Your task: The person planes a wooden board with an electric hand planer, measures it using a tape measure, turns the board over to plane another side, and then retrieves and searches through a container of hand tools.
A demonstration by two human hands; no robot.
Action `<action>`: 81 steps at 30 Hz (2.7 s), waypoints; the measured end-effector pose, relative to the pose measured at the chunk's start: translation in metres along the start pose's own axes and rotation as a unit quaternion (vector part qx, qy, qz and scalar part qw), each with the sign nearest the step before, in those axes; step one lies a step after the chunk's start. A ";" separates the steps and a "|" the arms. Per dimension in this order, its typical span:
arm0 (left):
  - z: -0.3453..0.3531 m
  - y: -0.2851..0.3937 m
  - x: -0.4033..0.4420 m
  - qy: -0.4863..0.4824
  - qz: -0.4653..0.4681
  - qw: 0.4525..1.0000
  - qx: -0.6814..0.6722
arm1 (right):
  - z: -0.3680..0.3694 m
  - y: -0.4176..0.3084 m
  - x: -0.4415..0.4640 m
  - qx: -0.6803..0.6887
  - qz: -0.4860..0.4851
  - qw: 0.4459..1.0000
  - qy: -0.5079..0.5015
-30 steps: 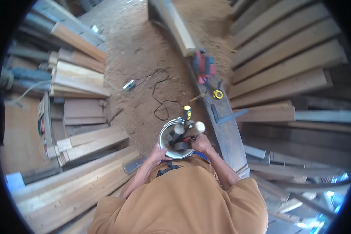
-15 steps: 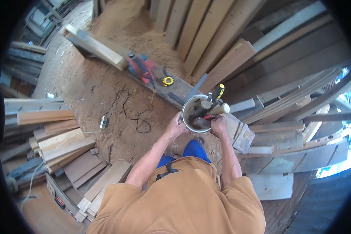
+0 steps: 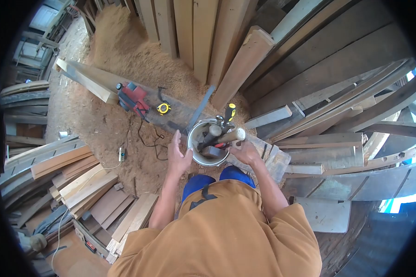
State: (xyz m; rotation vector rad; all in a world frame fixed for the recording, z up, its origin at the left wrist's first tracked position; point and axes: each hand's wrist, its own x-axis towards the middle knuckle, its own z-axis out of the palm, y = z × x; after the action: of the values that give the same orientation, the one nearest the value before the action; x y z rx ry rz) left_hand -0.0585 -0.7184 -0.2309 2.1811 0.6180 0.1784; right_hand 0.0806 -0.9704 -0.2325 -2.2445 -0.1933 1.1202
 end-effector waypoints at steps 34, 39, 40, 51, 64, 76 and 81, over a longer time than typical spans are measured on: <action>0.025 0.030 0.065 -0.131 0.197 0.971 0.018 | 0.009 -0.006 -0.007 0.221 -0.034 0.974 0.030; 0.026 0.030 0.061 -0.104 0.195 0.974 0.043 | 0.041 -0.044 -0.023 0.111 -0.036 0.992 0.056; 0.024 0.033 0.061 -0.100 0.191 0.975 0.051 | 0.050 -0.045 -0.029 0.086 -0.058 0.992 0.069; 0.016 0.031 0.062 -0.115 0.224 0.965 0.074 | 0.056 -0.076 -0.006 0.072 0.007 0.992 0.103; 0.002 0.013 0.056 -0.149 0.239 0.959 0.018 | 0.122 -0.042 0.031 0.188 -0.084 0.958 0.198; 0.000 0.019 0.058 -0.180 0.228 0.956 0.023 | 0.121 -0.068 -0.019 0.087 -0.012 0.996 0.013; -0.002 0.018 0.054 -0.177 0.210 0.961 0.011 | 0.109 -0.065 -0.022 0.031 -0.019 0.998 0.049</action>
State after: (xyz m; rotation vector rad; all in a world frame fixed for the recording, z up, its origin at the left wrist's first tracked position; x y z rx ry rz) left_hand -0.0051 -0.7002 -0.2207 2.2666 -0.0487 -0.0008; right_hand -0.0070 -0.8764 -0.2288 -2.2256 -0.1592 0.9814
